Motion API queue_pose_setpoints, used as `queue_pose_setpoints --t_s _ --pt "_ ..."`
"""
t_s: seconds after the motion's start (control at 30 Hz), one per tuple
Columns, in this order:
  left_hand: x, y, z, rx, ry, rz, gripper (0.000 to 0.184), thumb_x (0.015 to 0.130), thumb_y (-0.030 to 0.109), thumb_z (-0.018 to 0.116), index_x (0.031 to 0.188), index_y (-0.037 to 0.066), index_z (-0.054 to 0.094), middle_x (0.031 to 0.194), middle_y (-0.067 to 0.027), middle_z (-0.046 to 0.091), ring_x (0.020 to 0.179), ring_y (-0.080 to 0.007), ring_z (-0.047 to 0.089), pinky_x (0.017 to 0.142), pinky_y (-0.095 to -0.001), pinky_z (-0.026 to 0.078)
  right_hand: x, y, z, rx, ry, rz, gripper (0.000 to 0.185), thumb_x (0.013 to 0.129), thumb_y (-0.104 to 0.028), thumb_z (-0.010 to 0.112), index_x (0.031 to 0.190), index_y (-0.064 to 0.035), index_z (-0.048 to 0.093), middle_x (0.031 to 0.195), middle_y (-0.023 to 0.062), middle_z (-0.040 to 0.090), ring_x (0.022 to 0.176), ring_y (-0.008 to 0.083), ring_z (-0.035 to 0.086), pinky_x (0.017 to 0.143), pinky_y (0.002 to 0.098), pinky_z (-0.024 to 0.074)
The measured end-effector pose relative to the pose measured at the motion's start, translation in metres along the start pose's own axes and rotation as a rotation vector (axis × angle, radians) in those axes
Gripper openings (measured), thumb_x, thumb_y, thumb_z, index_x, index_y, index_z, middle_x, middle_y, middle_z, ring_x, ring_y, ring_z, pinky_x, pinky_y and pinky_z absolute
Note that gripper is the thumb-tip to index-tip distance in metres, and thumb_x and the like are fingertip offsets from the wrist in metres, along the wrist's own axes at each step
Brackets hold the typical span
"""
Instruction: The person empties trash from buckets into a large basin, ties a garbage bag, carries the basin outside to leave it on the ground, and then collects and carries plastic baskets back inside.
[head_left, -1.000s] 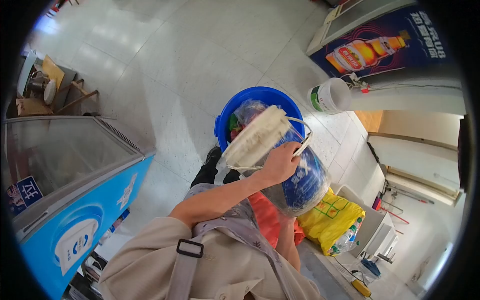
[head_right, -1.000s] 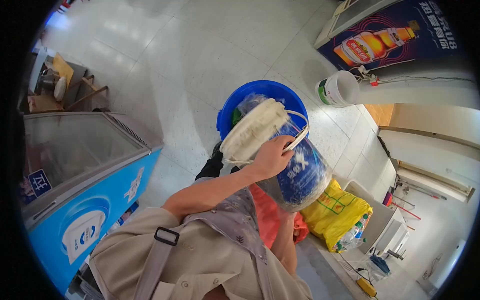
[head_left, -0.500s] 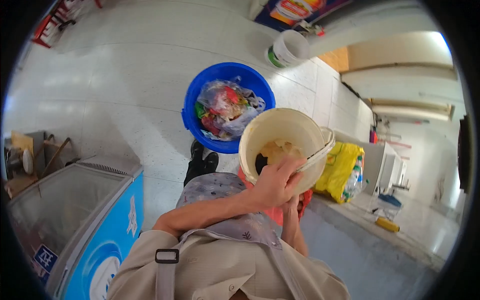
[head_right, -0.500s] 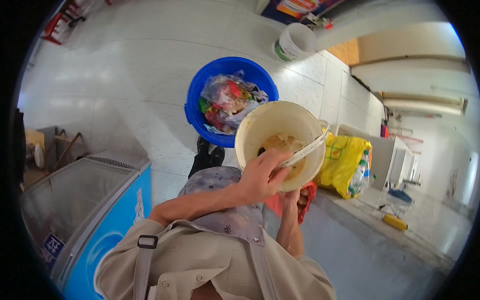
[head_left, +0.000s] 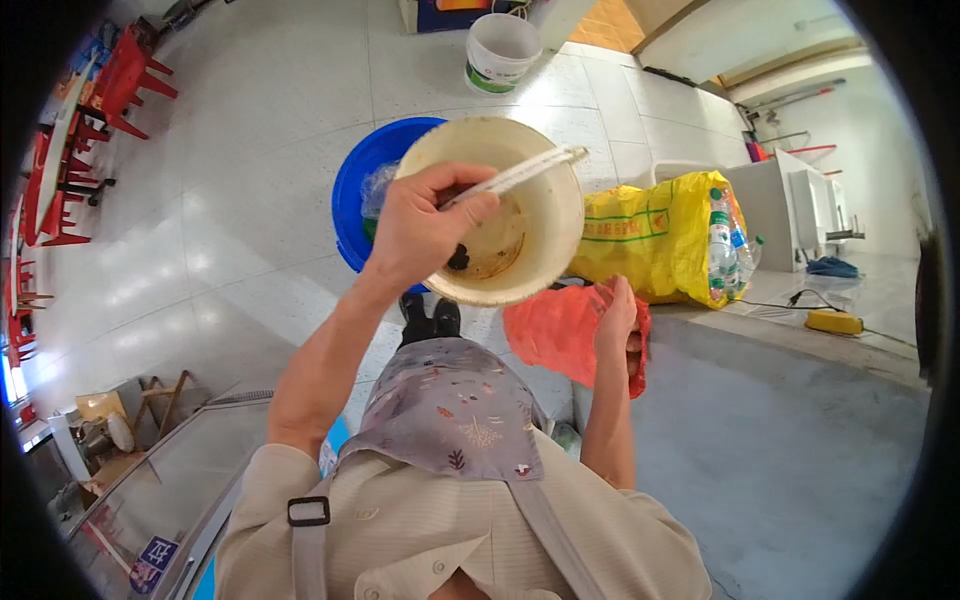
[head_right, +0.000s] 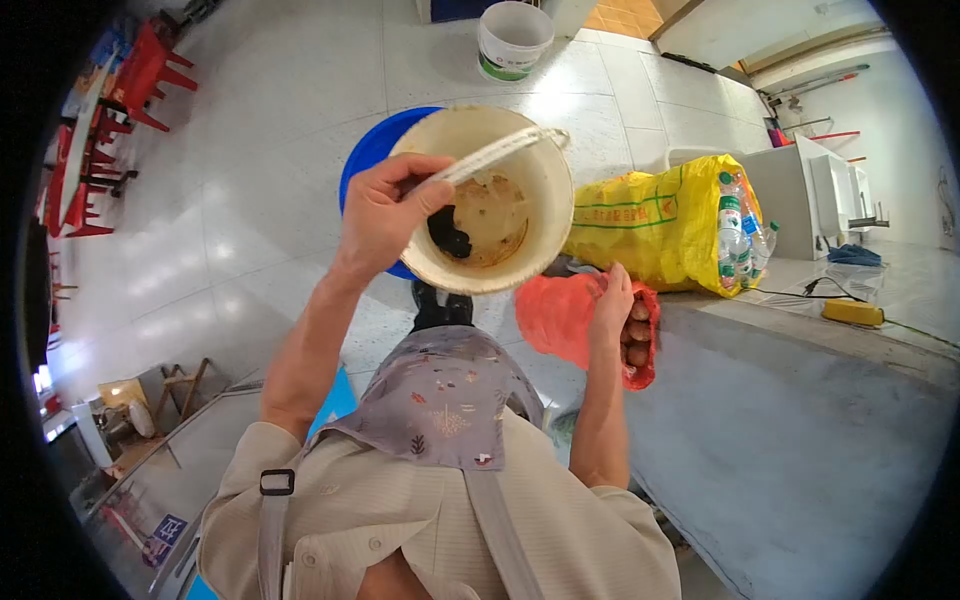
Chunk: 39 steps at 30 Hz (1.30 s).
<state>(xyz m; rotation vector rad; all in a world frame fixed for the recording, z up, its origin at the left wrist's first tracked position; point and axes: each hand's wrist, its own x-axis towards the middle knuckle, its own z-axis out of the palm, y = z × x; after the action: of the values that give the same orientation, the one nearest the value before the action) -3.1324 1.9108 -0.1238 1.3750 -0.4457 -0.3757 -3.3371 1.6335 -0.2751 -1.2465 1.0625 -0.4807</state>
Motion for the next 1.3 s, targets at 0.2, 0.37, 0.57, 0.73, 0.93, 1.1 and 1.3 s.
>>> queue_pose_setpoints --t_s 0.2,0.37,0.57,0.73,0.93,1.1,1.3 --pt "0.004 0.032 -0.013 0.01 0.057 0.048 0.023 0.088 0.006 0.071 0.11 -0.002 0.069 0.093 -0.0041 0.071 0.082 -0.0068 0.062 0.076 -0.0218 0.051 -0.004 -0.013 0.045 -0.106 -0.138 -0.315 0.031 0.097 -0.017 0.06 0.121 0.0025 0.061 0.108 0.0065 0.063 0.093 0.0143 0.06 0.078 0.0266 0.0494" --pt "-0.008 0.061 -0.022 0.123 0.093 0.086 0.023 0.088 0.006 0.071 0.11 -0.002 0.069 0.092 -0.0038 0.07 0.082 -0.0066 0.062 0.075 -0.0218 0.051 -0.03 -0.058 0.097 -0.197 -0.191 -0.662 0.02 0.093 -0.008 0.062 0.111 0.0007 0.066 0.1 0.0056 0.063 0.084 0.0117 0.059 0.074 0.0252 0.0491" --pt "-0.029 0.09 -0.044 0.308 0.17 0.135 0.022 0.089 0.007 0.07 0.109 -0.002 0.069 0.092 -0.0051 0.071 0.082 -0.0073 0.062 0.075 -0.0215 0.051 -0.048 -0.061 0.144 -0.287 -0.376 -0.957 0.02 0.089 -0.003 0.064 0.109 -0.0014 0.066 0.095 0.0099 0.062 0.07 0.0156 0.059 0.063 0.0276 0.0493" --pt "-0.059 0.097 -0.054 0.453 0.172 0.075 0.022 0.089 0.002 0.069 0.11 -0.003 0.068 0.095 -0.0053 0.07 0.086 -0.0068 0.062 0.077 -0.0207 0.051 -0.066 -0.05 0.169 -0.313 -0.61 -0.94 0.02 0.085 -0.004 0.068 0.106 -0.0021 0.067 0.097 0.011 0.063 0.065 0.0178 0.059 0.062 0.0289 0.0502" --pt "-0.092 0.06 -0.092 0.457 0.314 -0.053 0.019 0.087 0.004 0.07 0.105 -0.002 0.07 0.093 -0.0042 0.07 0.083 -0.0067 0.062 0.074 -0.0219 0.051 -0.08 -0.015 0.187 -0.545 -1.067 -1.139 0.028 0.08 -0.012 0.072 0.106 -0.0023 0.067 0.101 0.0143 0.064 0.09 0.0324 0.061 0.08 0.0406 0.0513" --pt "-0.097 0.047 -0.134 0.419 0.425 -0.1 0.025 0.084 0.007 0.073 0.107 -0.002 0.069 0.092 -0.0041 0.07 0.081 -0.0086 0.062 0.072 -0.024 0.052 -0.085 0.01 0.195 -0.642 -1.142 -1.241 0.028 0.079 -0.012 0.072 0.105 -0.003 0.067 0.104 0.0133 0.065 0.101 0.0331 0.059 0.088 0.0412 0.0496" --pt "-0.092 0.029 -0.209 0.884 0.584 -0.247 0.036 0.088 0.02 0.069 0.118 0.0 0.066 0.091 -0.0025 0.068 0.08 -0.0089 0.059 0.072 -0.0266 0.049 -0.097 0.011 0.188 -0.621 -1.169 -1.276 0.029 0.077 -0.012 0.074 0.104 -0.0029 0.067 0.104 0.0119 0.065 0.099 0.0324 0.06 0.086 0.0403 0.0508"
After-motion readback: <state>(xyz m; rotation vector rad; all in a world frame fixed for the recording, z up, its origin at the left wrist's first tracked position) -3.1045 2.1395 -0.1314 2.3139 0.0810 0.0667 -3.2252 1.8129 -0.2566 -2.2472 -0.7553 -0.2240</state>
